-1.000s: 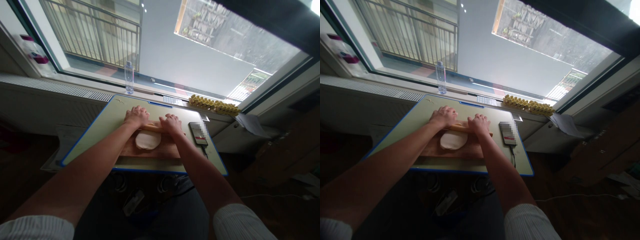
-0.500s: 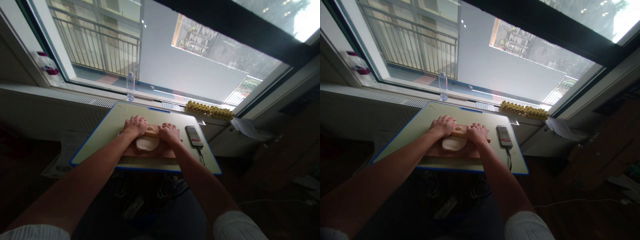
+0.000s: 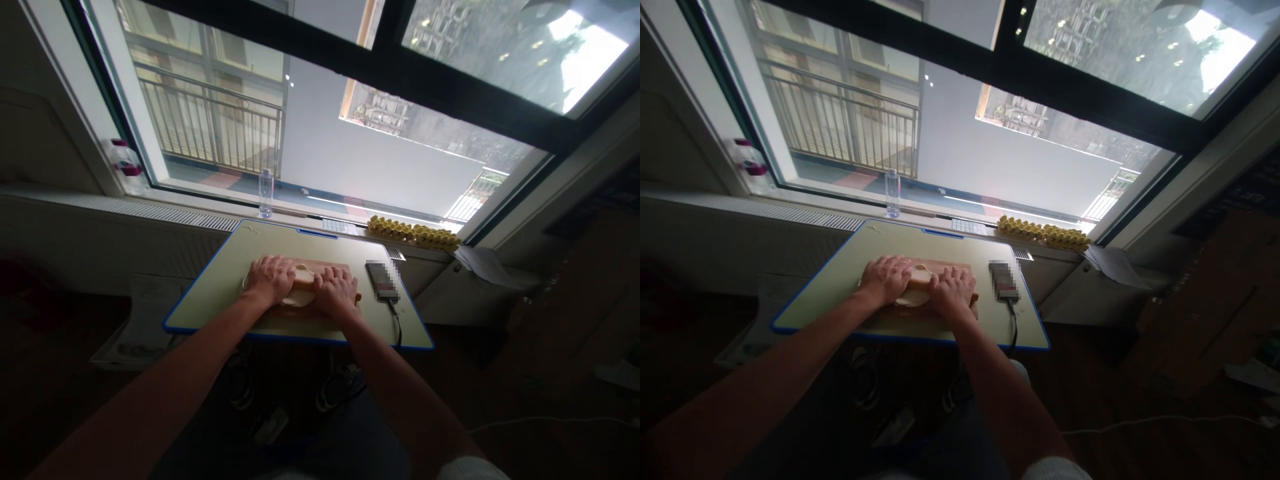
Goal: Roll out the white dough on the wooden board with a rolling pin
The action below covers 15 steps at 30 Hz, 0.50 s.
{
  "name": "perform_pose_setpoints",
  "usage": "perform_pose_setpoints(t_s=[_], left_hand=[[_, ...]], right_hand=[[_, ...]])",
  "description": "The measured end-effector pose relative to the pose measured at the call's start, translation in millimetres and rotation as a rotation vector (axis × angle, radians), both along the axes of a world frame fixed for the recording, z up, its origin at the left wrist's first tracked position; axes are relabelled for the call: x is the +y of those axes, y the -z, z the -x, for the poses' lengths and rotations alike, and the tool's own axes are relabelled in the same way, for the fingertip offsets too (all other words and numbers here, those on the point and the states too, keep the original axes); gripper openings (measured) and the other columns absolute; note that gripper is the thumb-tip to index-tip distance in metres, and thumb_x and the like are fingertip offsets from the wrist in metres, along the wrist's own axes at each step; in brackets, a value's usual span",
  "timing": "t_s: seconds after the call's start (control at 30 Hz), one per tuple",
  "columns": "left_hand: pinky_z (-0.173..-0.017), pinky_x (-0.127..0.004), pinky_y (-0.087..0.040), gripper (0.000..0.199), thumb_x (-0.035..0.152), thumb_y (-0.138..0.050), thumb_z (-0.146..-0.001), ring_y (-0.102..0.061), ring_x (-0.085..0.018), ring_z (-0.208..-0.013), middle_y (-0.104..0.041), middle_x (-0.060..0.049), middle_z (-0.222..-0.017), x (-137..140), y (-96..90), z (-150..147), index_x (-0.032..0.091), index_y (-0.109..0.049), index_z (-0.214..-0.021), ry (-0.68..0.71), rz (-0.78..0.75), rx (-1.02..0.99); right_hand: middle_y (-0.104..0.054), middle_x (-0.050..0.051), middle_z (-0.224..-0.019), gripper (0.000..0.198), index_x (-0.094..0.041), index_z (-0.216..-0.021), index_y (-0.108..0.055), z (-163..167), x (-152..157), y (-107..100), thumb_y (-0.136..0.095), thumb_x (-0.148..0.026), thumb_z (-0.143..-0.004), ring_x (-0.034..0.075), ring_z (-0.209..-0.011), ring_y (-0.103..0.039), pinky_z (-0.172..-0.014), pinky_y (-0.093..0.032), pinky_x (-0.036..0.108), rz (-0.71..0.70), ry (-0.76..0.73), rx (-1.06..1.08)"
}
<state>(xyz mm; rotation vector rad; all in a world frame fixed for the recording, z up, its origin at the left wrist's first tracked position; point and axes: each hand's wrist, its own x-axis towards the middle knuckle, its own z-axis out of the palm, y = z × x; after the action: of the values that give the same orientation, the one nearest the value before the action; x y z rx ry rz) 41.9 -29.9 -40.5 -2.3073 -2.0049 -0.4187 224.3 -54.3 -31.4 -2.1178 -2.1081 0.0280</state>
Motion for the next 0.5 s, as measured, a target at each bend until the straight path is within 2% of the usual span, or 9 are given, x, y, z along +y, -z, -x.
perform_pose_setpoints(t_s=[0.13,0.3,0.5], left_hand=[[-0.124,-0.055,-0.037,0.066,0.049,-0.025,-0.108,-0.047,-0.033,-0.156,-0.057,-0.011,-0.167,-19,7.0,3,0.023,-0.062,-0.156,0.019,-0.012,-0.029],[-0.127,-0.054,-0.036,0.067,0.049,-0.028,-0.108,-0.042,-0.032,-0.161,-0.055,-0.012,-0.167,-40,19.1,10,0.023,-0.056,-0.162,0.045,-0.056,-0.079],[-0.128,-0.056,-0.034,0.065,0.048,-0.028,-0.108,-0.041,-0.031,-0.162,-0.055,-0.010,-0.168,-35,14.2,9,0.025,-0.057,-0.161,0.041,0.003,-0.094]], right_hand=[[-0.053,0.017,-0.167,0.064,-0.016,-0.158,-0.058,-1,-17,8,-0.030,-0.053,-0.114,0.040,-0.157,-0.039,-0.127,-0.027,0.058,-0.096,0.011,0.032],[-0.049,0.016,-0.170,0.067,-0.018,-0.165,-0.053,-2,-36,23,-0.028,-0.054,-0.114,0.039,-0.161,-0.037,-0.130,-0.021,0.061,-0.093,-0.011,0.040],[-0.051,0.017,-0.168,0.068,-0.015,-0.162,-0.055,-2,-33,17,-0.029,-0.055,-0.114,0.039,-0.160,-0.038,-0.130,-0.022,0.060,-0.079,-0.018,0.032]])
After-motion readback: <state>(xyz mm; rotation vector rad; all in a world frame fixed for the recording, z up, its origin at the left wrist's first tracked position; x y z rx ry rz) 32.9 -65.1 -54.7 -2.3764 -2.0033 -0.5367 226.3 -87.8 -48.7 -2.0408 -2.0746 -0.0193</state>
